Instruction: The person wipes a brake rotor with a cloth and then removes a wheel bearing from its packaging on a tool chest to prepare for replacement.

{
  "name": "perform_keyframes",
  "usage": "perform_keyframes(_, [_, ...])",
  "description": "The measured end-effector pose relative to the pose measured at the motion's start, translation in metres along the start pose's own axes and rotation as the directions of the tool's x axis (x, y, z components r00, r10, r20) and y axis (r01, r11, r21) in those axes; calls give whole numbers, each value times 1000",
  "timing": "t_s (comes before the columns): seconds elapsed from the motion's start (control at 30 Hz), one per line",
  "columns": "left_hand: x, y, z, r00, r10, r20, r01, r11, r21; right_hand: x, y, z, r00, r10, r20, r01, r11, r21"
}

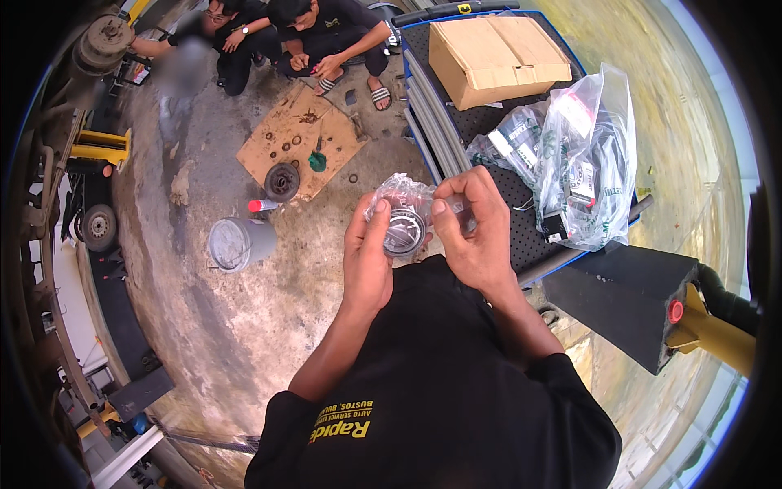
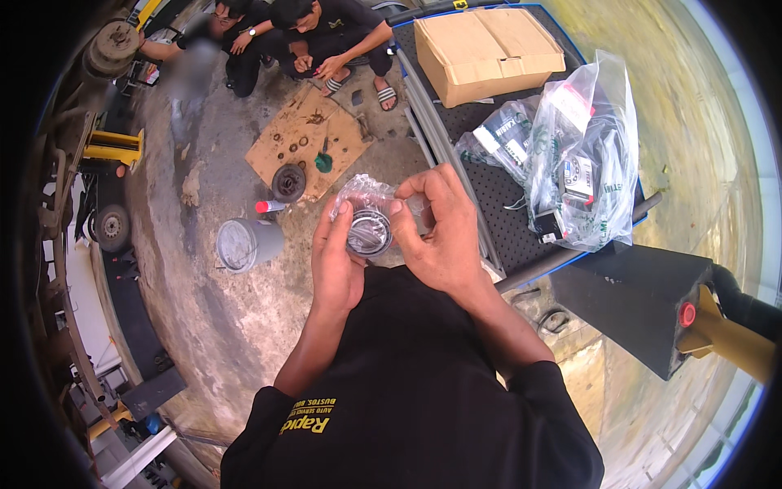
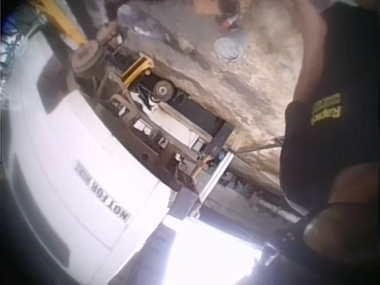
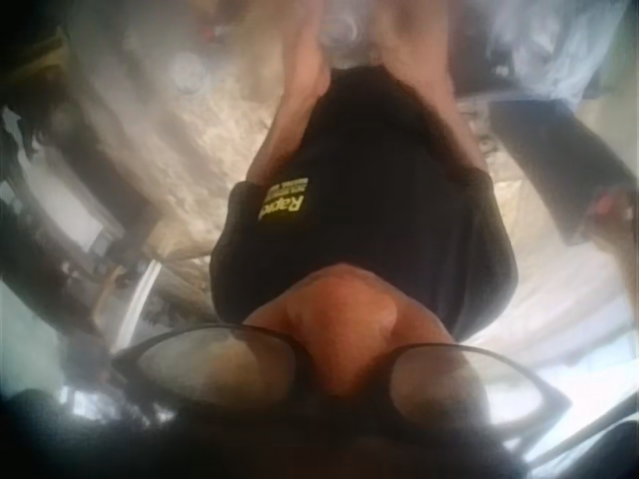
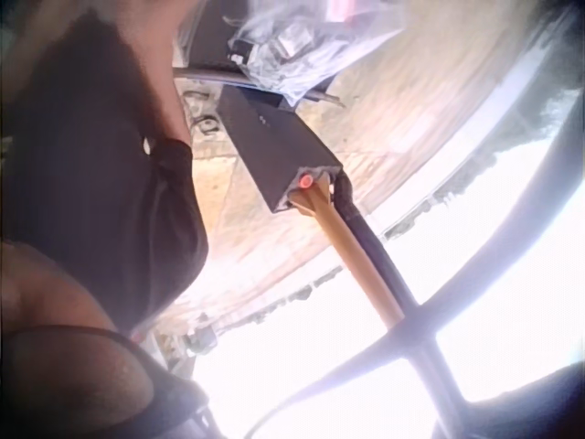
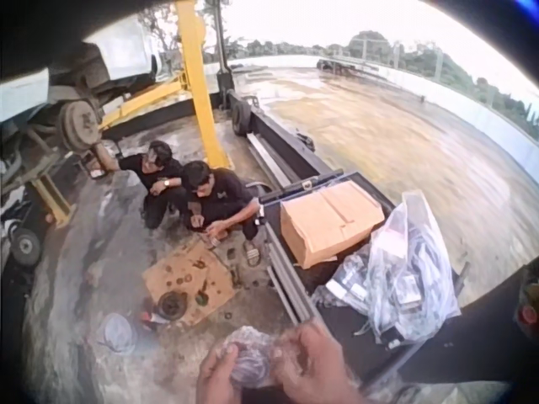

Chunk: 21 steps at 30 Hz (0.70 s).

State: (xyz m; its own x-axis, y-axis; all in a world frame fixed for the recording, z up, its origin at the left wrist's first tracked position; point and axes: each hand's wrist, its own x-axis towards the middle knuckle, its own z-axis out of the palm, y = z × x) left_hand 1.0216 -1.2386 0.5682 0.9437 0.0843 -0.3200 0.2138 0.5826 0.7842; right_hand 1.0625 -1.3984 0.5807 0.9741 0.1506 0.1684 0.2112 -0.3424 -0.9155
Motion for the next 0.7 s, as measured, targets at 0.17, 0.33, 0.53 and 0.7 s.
perform_keyframes(0.17, [5,-25,-2,991,126,41,-132,956,263,-3,3,15,984,179,-13,-179,983,-33])
perform_keyframes(0.33, [4,-35,-6,981,167,100,-193,897,397,-9,15,30,973,231,-9,-228,967,117])
perform_keyframes(0.53, [14,-47,-10,997,-58,-45,67,974,217,-14,30,22,974,200,108,-204,978,36])
perform_keyframes(0.7, [13,-60,-21,998,57,20,-59,858,511,-18,45,13,951,205,232,-206,978,-20])
